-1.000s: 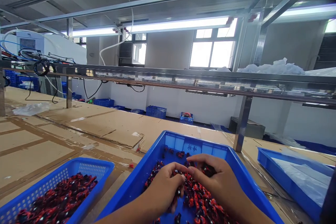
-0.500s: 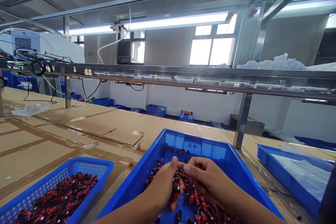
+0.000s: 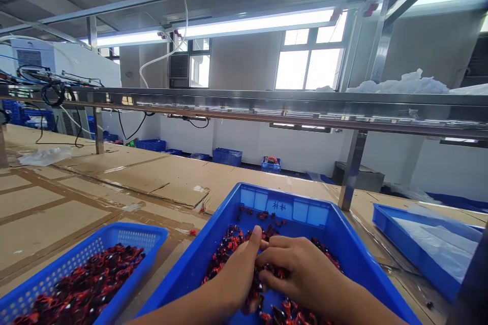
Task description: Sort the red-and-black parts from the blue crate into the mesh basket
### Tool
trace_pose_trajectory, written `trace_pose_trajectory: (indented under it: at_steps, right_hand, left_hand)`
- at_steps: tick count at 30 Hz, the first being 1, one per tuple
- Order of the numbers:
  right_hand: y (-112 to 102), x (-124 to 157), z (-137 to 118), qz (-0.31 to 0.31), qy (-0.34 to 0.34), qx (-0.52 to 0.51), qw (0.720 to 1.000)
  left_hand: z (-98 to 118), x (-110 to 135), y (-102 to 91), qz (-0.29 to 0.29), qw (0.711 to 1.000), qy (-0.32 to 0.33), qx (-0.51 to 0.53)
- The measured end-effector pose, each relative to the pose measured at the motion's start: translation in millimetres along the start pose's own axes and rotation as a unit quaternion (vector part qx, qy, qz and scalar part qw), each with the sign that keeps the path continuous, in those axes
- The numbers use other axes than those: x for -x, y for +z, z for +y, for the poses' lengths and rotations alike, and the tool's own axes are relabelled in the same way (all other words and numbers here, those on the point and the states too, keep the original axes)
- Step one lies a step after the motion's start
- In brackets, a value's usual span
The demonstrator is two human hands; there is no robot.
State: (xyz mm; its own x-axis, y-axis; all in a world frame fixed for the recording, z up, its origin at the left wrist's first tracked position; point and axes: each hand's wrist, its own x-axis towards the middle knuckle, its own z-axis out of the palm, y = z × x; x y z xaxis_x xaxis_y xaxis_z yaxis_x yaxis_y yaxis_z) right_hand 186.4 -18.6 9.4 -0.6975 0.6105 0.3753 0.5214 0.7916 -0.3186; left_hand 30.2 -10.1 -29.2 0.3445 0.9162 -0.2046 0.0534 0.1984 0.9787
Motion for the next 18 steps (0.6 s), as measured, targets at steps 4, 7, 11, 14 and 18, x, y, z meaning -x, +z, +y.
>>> trace_pose_trajectory:
  at_steps: [4,7,11,14,18]
  right_hand:
    - [3,0,-3,0.058,0.035,-0.011,0.998]
    - [0,-2,-4,0.131,0.090,-0.067,0.985]
    - [-9,-2,-5,0.173,0.148,-0.138,0.964]
    - [-13,-1,-3,0.164,0.174,-0.182,0.954]
    - [-12,-1,1,0.159,0.178,-0.196,0.951]
  left_hand:
    - [0,-3,1.8,-0.017,0.999,-0.036,0.025]
    - [5,-3,-1.0,-0.014,0.997,-0.027,0.065]
    - [12,0,-5.4,-0.030,0.995,0.017,0.090]
    - [15,2,-7.0,-0.069,0.989,0.026,0.127]
    - [16,2,-8.5,-0.091,0.980,0.050,0.171]
